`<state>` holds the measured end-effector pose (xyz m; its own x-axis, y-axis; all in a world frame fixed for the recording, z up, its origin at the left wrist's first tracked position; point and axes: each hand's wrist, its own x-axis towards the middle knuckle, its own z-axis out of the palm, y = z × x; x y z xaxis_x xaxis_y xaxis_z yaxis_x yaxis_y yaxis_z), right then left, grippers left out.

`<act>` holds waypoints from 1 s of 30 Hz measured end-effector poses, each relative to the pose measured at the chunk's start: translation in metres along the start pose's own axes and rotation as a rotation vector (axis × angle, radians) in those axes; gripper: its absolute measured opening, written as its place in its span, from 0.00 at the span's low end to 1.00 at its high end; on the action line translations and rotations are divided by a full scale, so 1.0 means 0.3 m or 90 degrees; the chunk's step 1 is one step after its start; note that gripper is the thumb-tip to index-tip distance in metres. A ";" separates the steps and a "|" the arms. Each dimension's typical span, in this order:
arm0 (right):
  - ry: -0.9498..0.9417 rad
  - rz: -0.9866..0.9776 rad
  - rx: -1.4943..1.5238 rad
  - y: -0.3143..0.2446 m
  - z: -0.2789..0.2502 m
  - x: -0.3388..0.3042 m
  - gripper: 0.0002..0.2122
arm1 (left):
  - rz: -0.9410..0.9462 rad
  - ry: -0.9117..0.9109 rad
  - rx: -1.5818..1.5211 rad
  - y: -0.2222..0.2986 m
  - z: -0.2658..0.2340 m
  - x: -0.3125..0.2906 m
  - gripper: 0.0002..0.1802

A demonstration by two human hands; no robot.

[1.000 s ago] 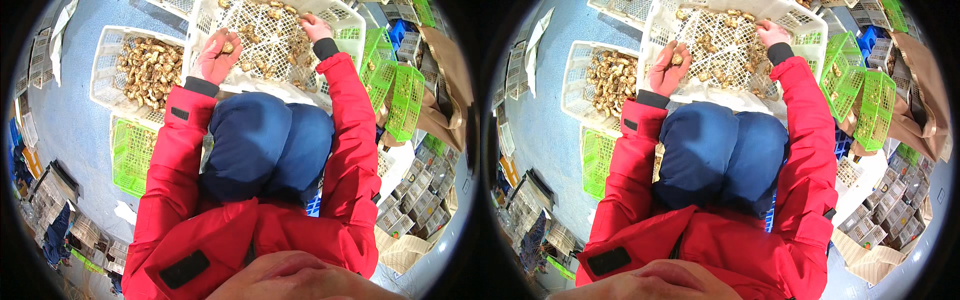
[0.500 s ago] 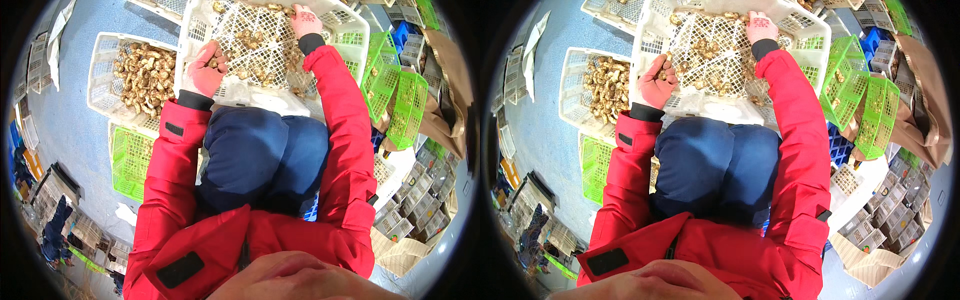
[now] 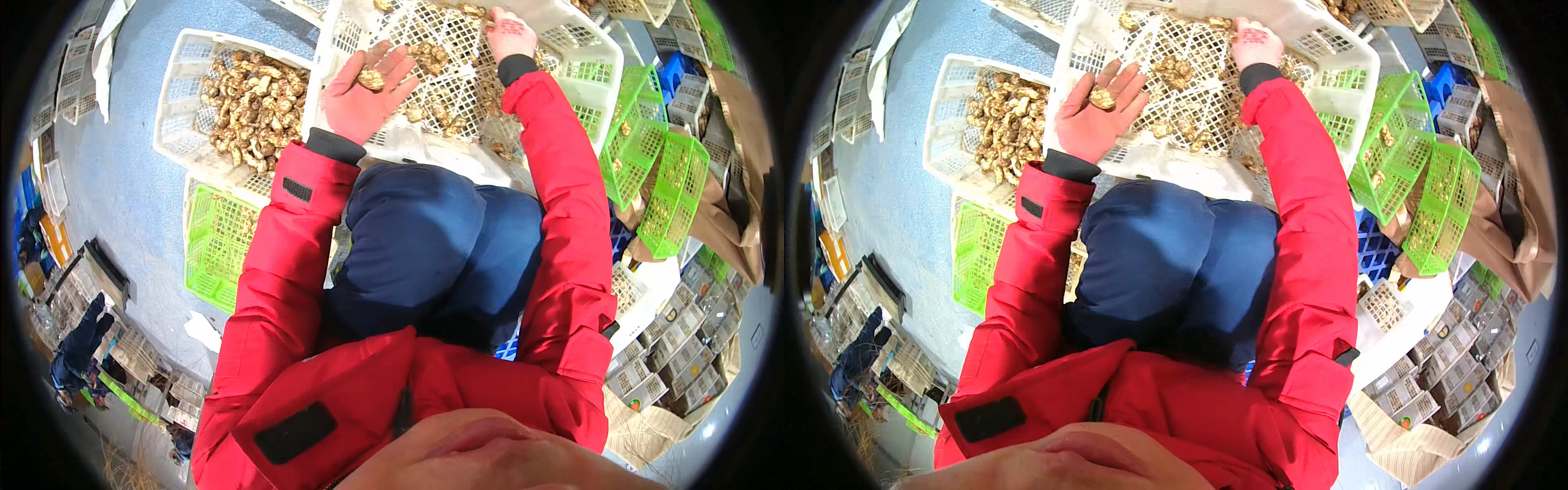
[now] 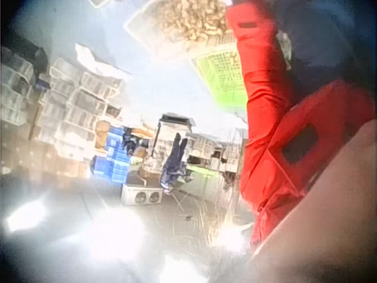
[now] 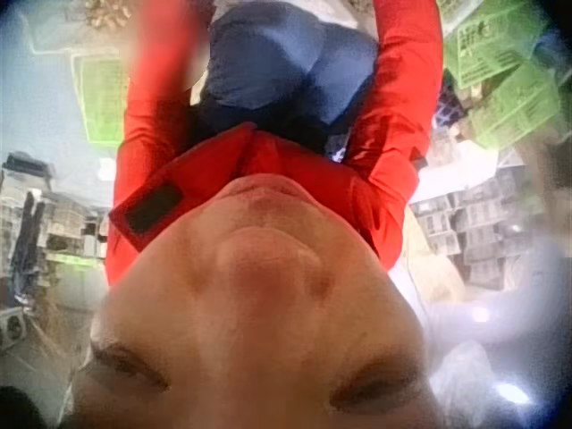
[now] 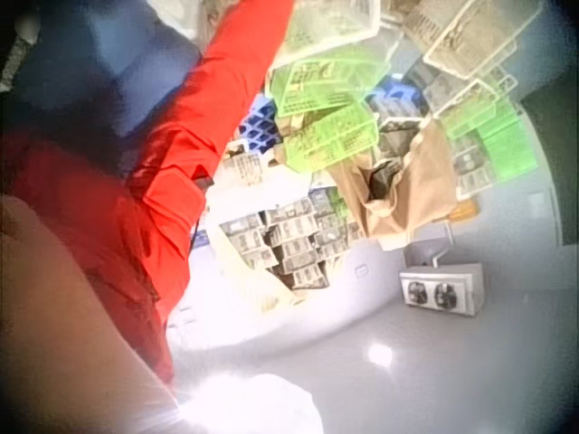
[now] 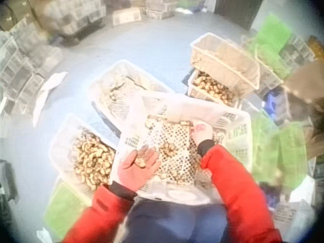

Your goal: The person picks up pieces of ginger from a white crate by hand and places them into different smaller green and white baskets.

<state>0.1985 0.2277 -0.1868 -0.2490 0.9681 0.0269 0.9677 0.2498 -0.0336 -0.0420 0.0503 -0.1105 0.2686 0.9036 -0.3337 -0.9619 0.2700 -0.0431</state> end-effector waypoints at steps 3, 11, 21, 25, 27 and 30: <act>-0.012 0.103 0.329 0.003 -0.063 -0.035 0.14 | -0.011 -0.039 -0.020 0.011 -0.006 -0.005 0.24; -0.373 0.073 1.380 -0.085 -0.275 -0.189 0.20 | -0.033 -0.065 -0.027 0.020 -0.037 0.007 0.22; -0.397 -0.061 1.292 -0.150 -0.305 -0.240 0.28 | -0.058 -0.064 0.056 -0.001 -0.008 0.005 0.24; -0.499 0.046 1.305 -0.183 -0.322 -0.250 0.21 | -0.070 -0.072 0.018 -0.002 -0.012 0.002 0.23; -0.504 -0.015 1.379 -0.195 -0.330 -0.257 0.23 | -0.078 -0.073 0.005 -0.004 -0.006 0.004 0.23; -0.536 -0.057 1.533 -0.208 -0.332 -0.265 0.24 | -0.065 -0.062 0.017 -0.010 0.000 -0.003 0.24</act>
<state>0.1618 0.1334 -0.0872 -0.7740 0.6280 -0.0813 -0.4960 -0.6812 -0.5385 -0.0395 0.0488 -0.1100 0.3693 0.8987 -0.2364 -0.9281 0.3694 -0.0457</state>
